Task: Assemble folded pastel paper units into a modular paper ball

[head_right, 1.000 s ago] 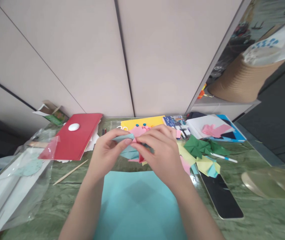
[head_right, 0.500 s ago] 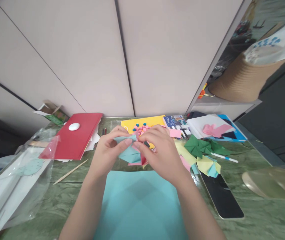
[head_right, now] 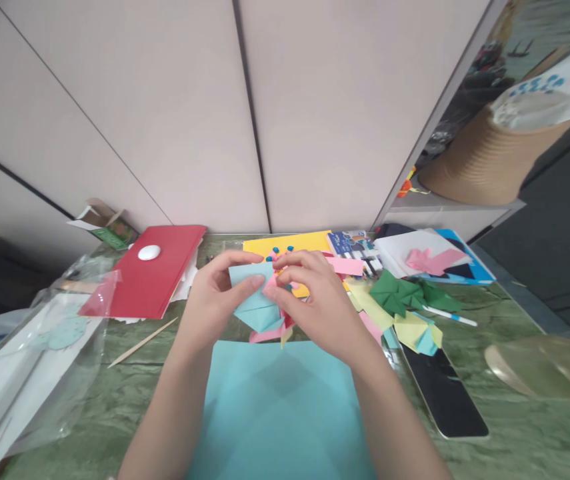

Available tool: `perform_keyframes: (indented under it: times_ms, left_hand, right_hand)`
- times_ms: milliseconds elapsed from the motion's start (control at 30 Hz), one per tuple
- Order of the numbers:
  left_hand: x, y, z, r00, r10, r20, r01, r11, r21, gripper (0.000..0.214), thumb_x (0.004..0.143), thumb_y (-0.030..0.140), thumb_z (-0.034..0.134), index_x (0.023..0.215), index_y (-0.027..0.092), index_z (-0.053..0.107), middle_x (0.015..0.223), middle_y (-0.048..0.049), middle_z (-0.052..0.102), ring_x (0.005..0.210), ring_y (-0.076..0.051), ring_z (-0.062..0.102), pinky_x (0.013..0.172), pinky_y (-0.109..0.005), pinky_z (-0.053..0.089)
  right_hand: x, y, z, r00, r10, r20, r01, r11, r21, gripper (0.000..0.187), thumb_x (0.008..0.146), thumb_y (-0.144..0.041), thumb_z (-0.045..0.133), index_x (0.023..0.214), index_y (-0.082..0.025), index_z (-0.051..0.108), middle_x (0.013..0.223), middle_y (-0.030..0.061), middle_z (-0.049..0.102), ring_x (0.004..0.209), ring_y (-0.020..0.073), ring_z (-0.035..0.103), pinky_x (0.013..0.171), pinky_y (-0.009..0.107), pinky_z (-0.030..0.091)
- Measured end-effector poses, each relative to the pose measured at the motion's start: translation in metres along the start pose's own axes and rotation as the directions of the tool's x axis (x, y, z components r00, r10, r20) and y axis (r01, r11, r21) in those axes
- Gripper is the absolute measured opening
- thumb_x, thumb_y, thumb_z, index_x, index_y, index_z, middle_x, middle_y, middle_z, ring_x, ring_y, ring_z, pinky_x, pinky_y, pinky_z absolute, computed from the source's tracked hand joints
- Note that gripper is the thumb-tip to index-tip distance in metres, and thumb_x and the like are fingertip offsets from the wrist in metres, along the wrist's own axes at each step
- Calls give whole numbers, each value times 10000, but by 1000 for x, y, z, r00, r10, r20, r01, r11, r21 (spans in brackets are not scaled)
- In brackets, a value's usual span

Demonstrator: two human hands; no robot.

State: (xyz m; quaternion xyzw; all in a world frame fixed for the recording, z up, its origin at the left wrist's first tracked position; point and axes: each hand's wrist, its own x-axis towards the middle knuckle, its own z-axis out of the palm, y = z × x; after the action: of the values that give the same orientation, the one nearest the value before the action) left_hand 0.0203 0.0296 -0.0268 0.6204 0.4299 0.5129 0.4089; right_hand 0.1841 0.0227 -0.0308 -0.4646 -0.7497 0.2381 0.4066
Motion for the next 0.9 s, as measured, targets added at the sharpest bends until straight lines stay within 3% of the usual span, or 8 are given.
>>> perform_keyframes:
  times_ms: [100, 367, 533, 633, 900]
  left_hand:
    - [0, 0, 1, 1000, 0, -7, 0, 1000, 15, 169, 743, 205, 647, 910, 233, 647, 955, -16, 665, 961, -170, 584, 842, -295, 453]
    - [1, 0, 2, 999, -5, -46, 6, 1000, 15, 161, 748, 215, 635, 908, 233, 646, 942, -20, 663, 904, -172, 600, 748, -281, 478]
    - [1, -1, 2, 999, -23, -41, 22, 1000, -21, 159, 740, 221, 641, 900, 220, 640, 932, -27, 659, 877, -174, 605, 724, -280, 481]
    - [1, -2, 2, 999, -15, -30, 14, 1000, -28, 151, 743, 212, 639, 893, 222, 639, 933, -17, 658, 905, -167, 595, 766, -275, 466]
    - [1, -2, 4, 1000, 0, -27, 0, 1000, -9, 138, 742, 198, 639, 875, 231, 639, 912, -5, 660, 898, -160, 589, 784, -278, 446]
  right_hand:
    - [0, 1, 0, 1000, -12, 6, 12, 1000, -19, 176, 813, -286, 593, 658, -217, 547, 965, 26, 578, 991, 197, 513, 844, 365, 398]
    - [1, 0, 7, 987, -117, -110, 100, 983, -153, 155, 809, -260, 605, 673, -223, 540, 867, 21, 588, 941, 207, 481, 819, 388, 393]
    - [1, 1, 2, 998, -59, -17, 55, 987, -148, 163, 810, -301, 593, 673, -225, 547, 990, 28, 583, 1011, 227, 469, 868, 429, 377]
    - [1, 0, 0, 998, -35, 46, 39, 996, -78, 166, 834, -295, 549, 694, -221, 502, 1012, 38, 541, 1031, 217, 470, 856, 398, 404]
    - [-1, -2, 4, 998, -55, -27, 54, 997, -63, 167, 836, -254, 532, 675, -216, 513, 1036, 53, 506, 1049, 228, 468, 868, 408, 395]
